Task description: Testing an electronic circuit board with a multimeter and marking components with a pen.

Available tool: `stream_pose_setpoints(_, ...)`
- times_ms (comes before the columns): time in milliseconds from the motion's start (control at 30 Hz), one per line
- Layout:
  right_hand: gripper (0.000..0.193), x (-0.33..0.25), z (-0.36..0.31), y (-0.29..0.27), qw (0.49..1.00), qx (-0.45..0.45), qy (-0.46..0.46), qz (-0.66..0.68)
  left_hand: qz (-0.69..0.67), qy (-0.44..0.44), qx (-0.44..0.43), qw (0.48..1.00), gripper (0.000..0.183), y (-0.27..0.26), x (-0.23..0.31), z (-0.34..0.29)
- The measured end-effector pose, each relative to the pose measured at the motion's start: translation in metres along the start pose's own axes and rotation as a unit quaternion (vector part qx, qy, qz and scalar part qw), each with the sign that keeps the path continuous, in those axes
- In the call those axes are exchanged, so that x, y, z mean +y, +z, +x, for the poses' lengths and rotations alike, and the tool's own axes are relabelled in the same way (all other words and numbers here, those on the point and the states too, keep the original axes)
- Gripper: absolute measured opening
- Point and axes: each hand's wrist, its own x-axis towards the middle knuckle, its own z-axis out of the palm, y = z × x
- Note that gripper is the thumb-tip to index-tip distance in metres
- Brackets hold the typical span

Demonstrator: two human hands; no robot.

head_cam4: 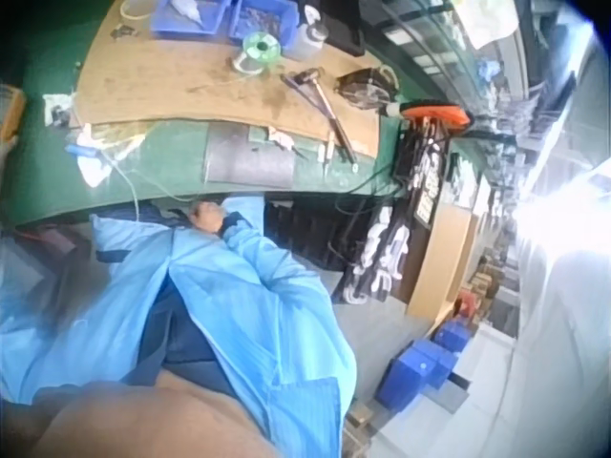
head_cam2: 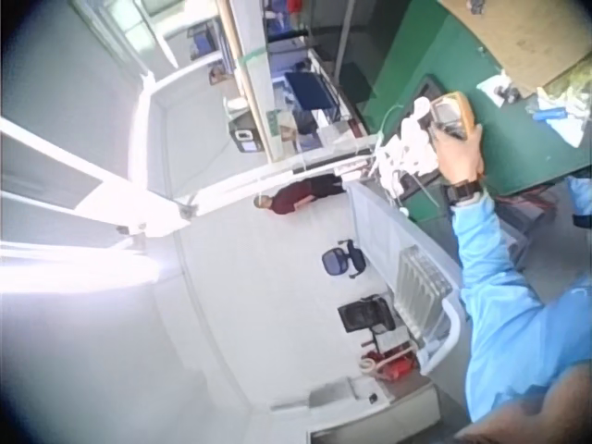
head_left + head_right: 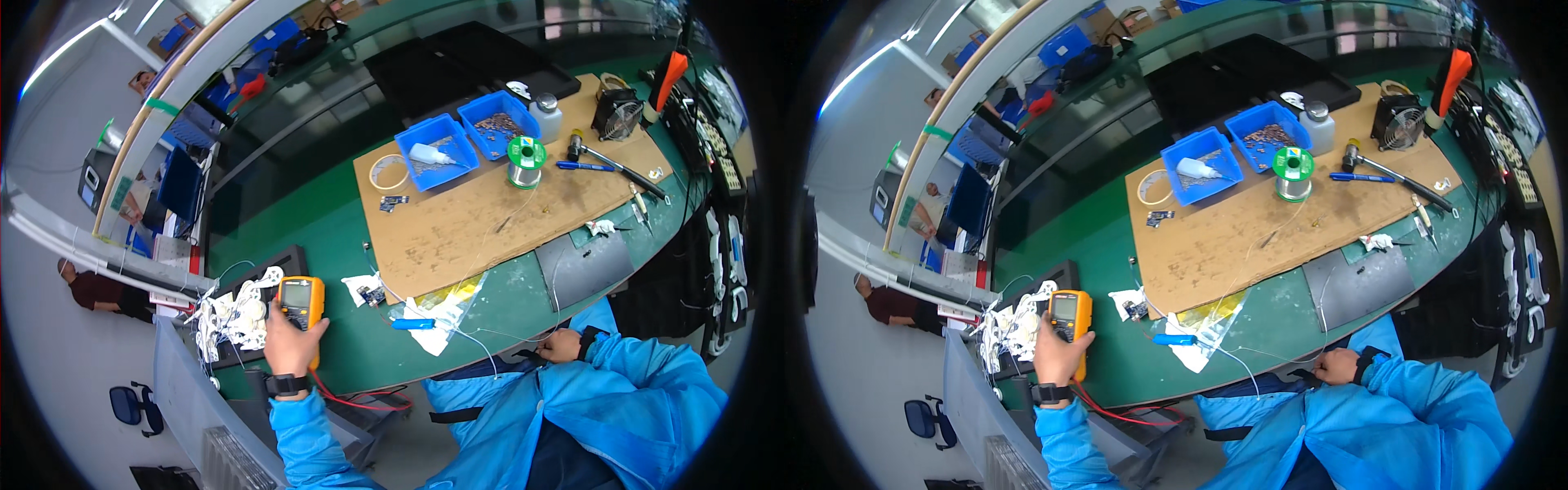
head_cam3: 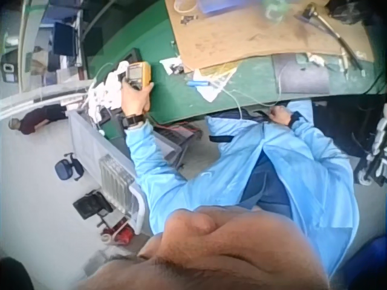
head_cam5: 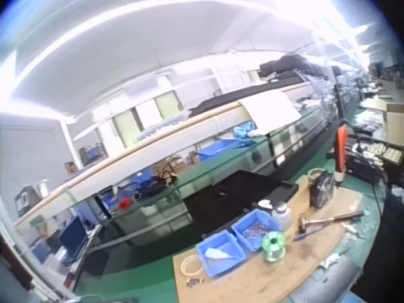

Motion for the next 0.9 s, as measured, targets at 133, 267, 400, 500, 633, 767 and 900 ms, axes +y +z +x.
stream_pose_setpoints(133,0.035,0.007,0.014,0.017,1.0,0.011,-0.013,0.016,-0.018,-0.018,0.024,0.999,0.101,-0.005,-0.005,0.015)
stream_pose_setpoints(267,0.037,0.002,0.01,0.015,0.998,0.041,-0.041,0.016,-0.032,-0.016,0.019,0.999,0.094,0.01,-0.007,0.012)
stream_pose_setpoints(400,0.035,-0.011,0.008,-0.002,0.999,0.011,-0.041,0.029,-0.016,0.051,0.123,0.991,0.068,0.008,0.0,-0.002)
stream_pose_setpoints(500,0.035,-0.001,0.014,0.008,0.998,0.001,-0.035,0.054,-0.142,0.089,0.205,0.964,0.052,-0.005,0.031,-0.036)
stream_pose_setpoints(633,0.028,0.033,0.034,0.05,0.995,0.051,-0.086,-0.019,-0.398,0.017,0.11,0.911,0.026,0.031,0.062,-0.101)
stream_pose_setpoints(767,0.031,0.003,0.031,0.026,0.996,-0.037,-0.079,-0.034,-0.46,-0.044,0.08,0.883,0.02,0.062,0.073,-0.105)
stream_pose_setpoints(900,0.034,-0.019,0.03,0.008,0.992,-0.093,-0.044,-0.066,-0.344,-0.075,0.024,0.936,0.022,0.07,0.097,-0.067)
